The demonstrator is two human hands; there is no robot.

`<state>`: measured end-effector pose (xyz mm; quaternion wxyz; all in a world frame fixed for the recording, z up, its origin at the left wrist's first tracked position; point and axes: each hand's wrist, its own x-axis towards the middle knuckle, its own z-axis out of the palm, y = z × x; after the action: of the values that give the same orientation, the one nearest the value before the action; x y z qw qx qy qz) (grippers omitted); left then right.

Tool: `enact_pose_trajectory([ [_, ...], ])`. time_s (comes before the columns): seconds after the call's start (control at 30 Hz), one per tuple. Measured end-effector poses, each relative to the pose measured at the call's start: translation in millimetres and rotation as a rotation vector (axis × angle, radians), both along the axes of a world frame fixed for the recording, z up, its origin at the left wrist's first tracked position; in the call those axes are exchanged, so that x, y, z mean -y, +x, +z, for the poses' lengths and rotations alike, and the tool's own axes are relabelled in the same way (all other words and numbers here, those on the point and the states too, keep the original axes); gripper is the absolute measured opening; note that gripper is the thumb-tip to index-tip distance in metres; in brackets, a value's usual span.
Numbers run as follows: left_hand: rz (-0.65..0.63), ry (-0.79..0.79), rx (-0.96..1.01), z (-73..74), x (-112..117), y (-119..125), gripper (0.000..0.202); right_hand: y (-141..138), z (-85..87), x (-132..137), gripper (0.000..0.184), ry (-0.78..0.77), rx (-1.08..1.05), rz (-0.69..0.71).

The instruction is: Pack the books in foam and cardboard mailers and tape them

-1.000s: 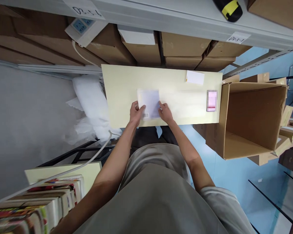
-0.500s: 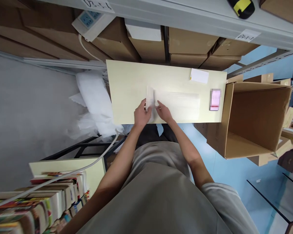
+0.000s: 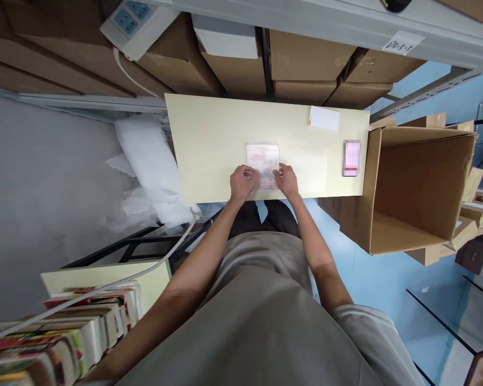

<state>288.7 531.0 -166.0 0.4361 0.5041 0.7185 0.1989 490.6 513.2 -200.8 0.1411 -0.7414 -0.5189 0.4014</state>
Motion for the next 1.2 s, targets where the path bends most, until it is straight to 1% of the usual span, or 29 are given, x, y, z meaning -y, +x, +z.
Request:
enact_pose_trajectory([
  [0.23, 0.04, 0.001, 0.006, 1.0, -3.7, -1.4, 0.013, -6.8, -2.2, 5.8, 0.05, 0.029, -0.006, -0.017],
  [0.37, 0.061, 0.024, -0.009, -3.8, -1.7, -3.9, 0.011, -7.1, -4.4, 6.4, 0.05, 0.026, 0.008, -0.012],
  [0.47, 0.123, 0.062, 0.027, -9.0, -1.2, -4.9, 0.011, -8.2, -6.6, 7.7, 0.051, 0.031, 0.028, 0.0],
  [0.5, 0.154, 0.047, 0.051, -10.6, -1.9, -5.7, 0.011, -9.2, -7.1, 8.2, 0.052, 0.03, 0.041, 0.007],
  [0.6, 0.25, -0.069, 0.113, -12.5, -5.7, -14.2, 0.009, -17.3, -8.6, 10.1, 0.057, 0.015, 0.061, 0.043],
  [0.67, 0.303, -0.096, 0.126, -9.9, -7.4, -25.2, 0.01, -28.9, -10.2, 11.6, 0.06, -0.008, 0.023, 0.072],
  [0.7, 0.324, -0.078, 0.126, -7.1, -7.3, -31.3, 0.01, -36.4, -11.3, 12.2, 0.061, -0.018, -0.007, 0.086],
  [0.77, 0.354, -0.007, 0.108, 1.8, -4.7, -41.4, 0.009, -52.2, -13.8, 12.6, 0.065, -0.02, -0.052, 0.119],
  [0.83, 0.357, 0.062, 0.077, 14.1, 0.5, -44.3, 0.007, -64.7, -15.7, 11.1, 0.07, -0.004, -0.053, 0.153],
  [0.93, 0.309, 0.132, 0.036, 33.6, 9.8, -30.8, 0.007, -66.8, -13.9, 6.0, 0.072, -0.024, -0.049, 0.185],
  [1.0, 0.264, 0.165, 0.058, 43.4, 14.5, -13.1, 0.008, -55.6, -8.0, 3.2, 0.069, -0.063, -0.094, 0.152],
  [1.03, 0.239, 0.182, 0.086, 46.6, 16.0, -3.3, 0.008, -47.0, -3.5, 2.8, 0.065, -0.07, -0.133, 0.112],
  [1.1, 0.168, 0.212, 0.16, 48.9, 16.9, 15.4, 0.006, -26.5, 8.0, 4.0, 0.062, -0.048, -0.24, -0.01],
  [1.17, 0.068, 0.218, 0.247, 45.3, 15.3, 30.2, 0.004, -4.6, 20.4, 7.3, 0.068, 0.008, -0.357, -0.13],
  [1.2, 0.02, 0.203, 0.287, 41.4, 13.6, 35.7, 0.006, 5.8, 25.7, 9.1, 0.071, 0.039, -0.393, -0.173],
])
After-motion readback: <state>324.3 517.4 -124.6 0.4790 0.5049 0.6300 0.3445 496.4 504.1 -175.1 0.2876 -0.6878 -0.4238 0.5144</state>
